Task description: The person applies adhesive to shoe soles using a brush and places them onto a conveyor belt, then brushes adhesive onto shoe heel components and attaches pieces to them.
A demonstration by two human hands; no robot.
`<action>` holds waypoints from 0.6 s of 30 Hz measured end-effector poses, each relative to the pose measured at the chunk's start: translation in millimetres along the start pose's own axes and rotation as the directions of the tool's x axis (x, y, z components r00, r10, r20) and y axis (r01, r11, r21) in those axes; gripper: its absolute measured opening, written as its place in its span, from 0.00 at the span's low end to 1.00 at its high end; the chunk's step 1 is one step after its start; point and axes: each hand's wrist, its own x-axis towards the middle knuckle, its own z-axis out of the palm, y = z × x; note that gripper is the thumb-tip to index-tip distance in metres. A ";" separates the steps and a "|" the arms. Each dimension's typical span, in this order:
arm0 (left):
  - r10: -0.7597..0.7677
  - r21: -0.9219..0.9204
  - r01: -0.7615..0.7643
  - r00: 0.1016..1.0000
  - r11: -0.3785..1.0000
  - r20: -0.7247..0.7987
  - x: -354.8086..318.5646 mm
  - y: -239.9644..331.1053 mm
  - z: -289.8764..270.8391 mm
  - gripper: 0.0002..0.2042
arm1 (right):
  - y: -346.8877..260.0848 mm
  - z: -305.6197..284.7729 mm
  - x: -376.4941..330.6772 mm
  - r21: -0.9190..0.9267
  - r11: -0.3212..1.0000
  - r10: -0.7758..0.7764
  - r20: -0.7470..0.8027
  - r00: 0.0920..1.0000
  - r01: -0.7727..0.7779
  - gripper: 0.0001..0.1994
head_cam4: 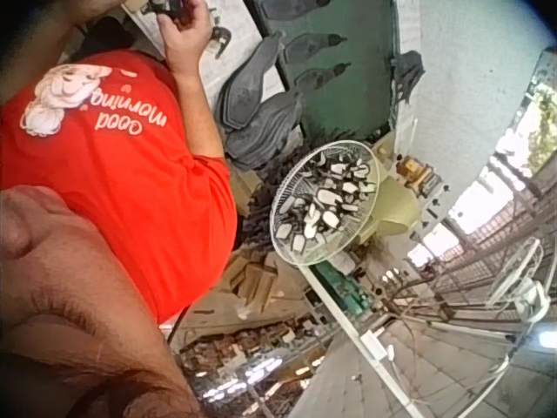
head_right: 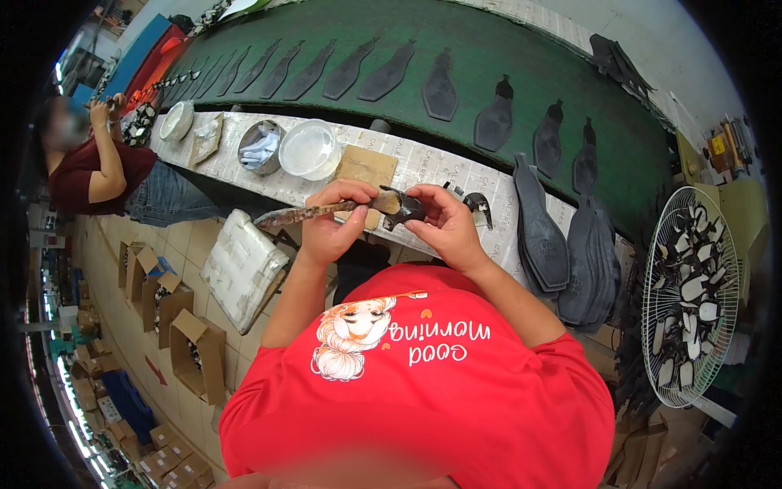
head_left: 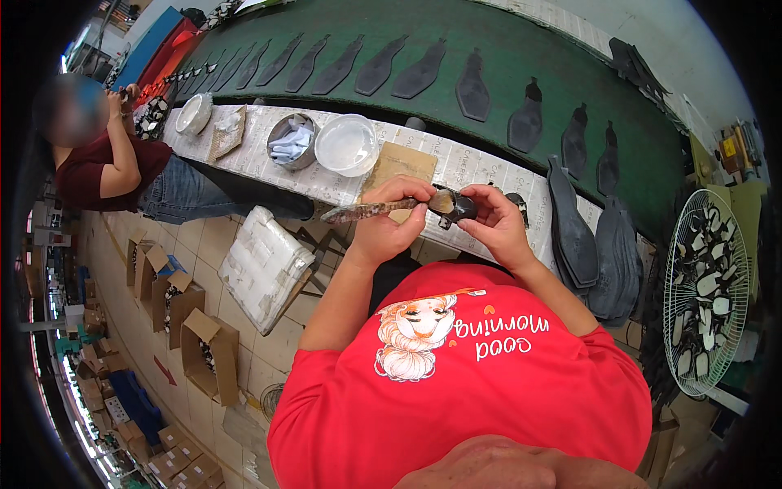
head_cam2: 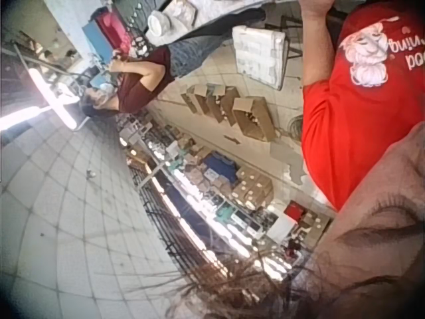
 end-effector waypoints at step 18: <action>-0.042 -0.013 0.041 0.998 0.999 -0.057 -5.6 -1.8 -7.0 0.06 | 3.5 1.7 -1.0 0.000 1.000 0.006 0.020 1.000 -0.006 0.23</action>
